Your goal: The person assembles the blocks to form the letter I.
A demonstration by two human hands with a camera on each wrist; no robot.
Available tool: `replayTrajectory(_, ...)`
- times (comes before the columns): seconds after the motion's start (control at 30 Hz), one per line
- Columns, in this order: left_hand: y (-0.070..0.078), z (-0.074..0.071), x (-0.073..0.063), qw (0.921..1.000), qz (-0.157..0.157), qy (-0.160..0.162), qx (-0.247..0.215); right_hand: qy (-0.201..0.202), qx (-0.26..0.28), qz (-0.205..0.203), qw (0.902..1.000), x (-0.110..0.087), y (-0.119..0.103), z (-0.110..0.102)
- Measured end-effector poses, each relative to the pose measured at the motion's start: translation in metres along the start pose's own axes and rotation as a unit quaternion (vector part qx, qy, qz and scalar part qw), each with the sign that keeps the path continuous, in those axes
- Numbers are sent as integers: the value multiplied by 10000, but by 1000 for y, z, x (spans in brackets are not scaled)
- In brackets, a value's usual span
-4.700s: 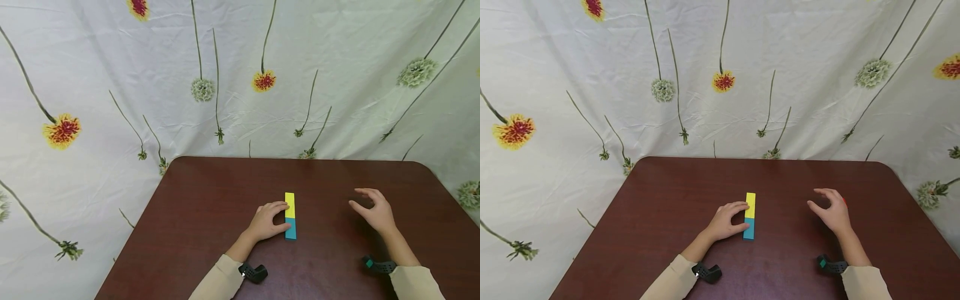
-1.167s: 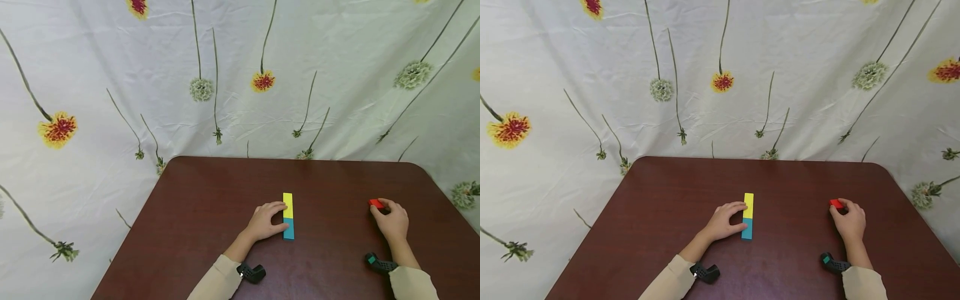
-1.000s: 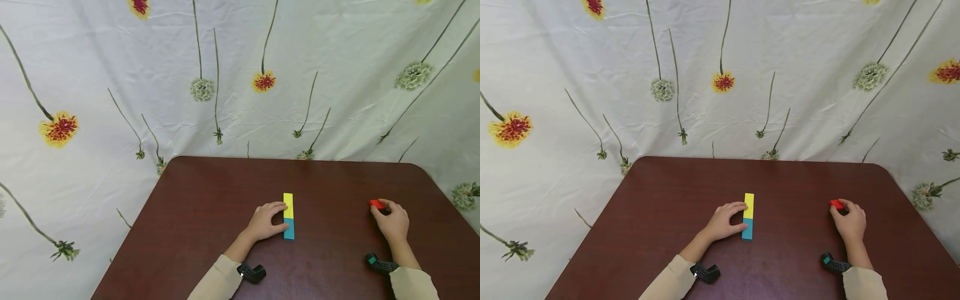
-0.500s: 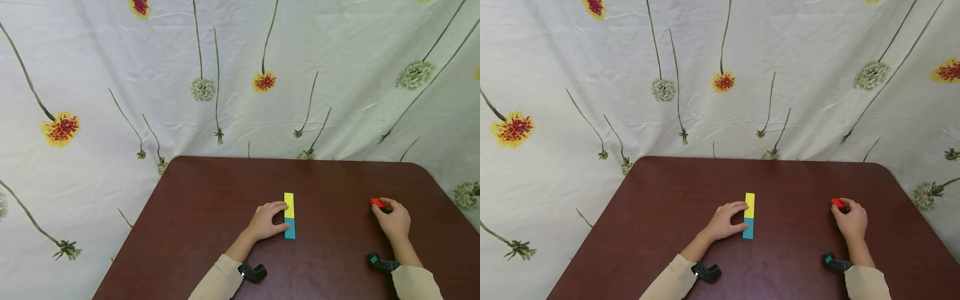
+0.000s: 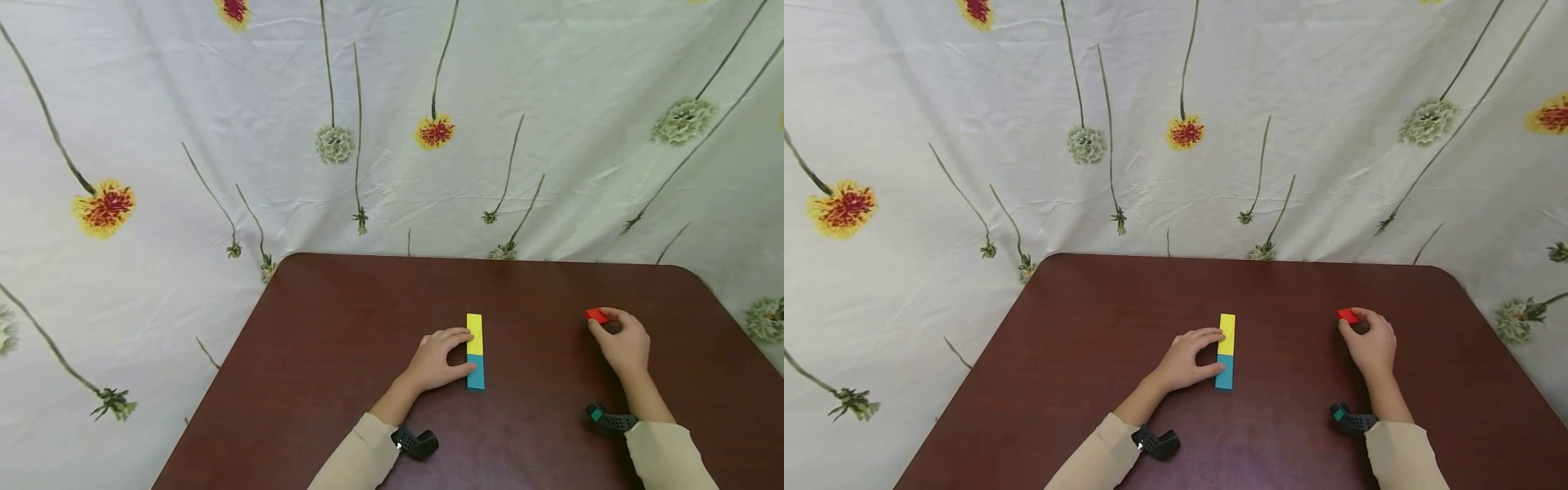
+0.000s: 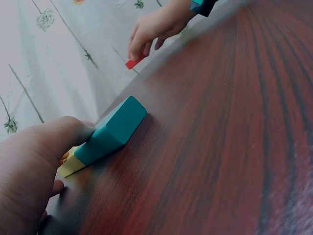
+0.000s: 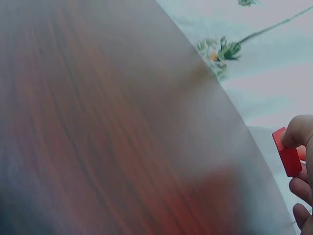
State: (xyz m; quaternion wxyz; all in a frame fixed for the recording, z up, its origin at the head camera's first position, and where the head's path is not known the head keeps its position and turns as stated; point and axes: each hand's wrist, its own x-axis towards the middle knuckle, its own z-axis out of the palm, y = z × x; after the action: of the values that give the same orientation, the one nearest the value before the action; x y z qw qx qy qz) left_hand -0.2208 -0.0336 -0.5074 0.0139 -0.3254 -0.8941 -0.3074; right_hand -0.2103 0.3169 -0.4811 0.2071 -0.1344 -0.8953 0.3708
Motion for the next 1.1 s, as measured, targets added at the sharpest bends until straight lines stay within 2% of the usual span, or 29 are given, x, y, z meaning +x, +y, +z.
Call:
replayTrajectory(0.43,2,-2,0,10000,-25,-22,10,-15,159,-501,9986,0,-21,12)
replayTrajectory(0.63,1,-1,-1,10000,-36,-39,3,-12,242,-594,9979,2,-28,16)
replayTrajectory(0.83,1,-1,0,10000,-3,5,7,-176,356,-559,9976,1,-38,20)
replayTrajectory(1.1,3,-3,-2,10000,63,44,25,-399,379,-768,9955,-1,-48,26)
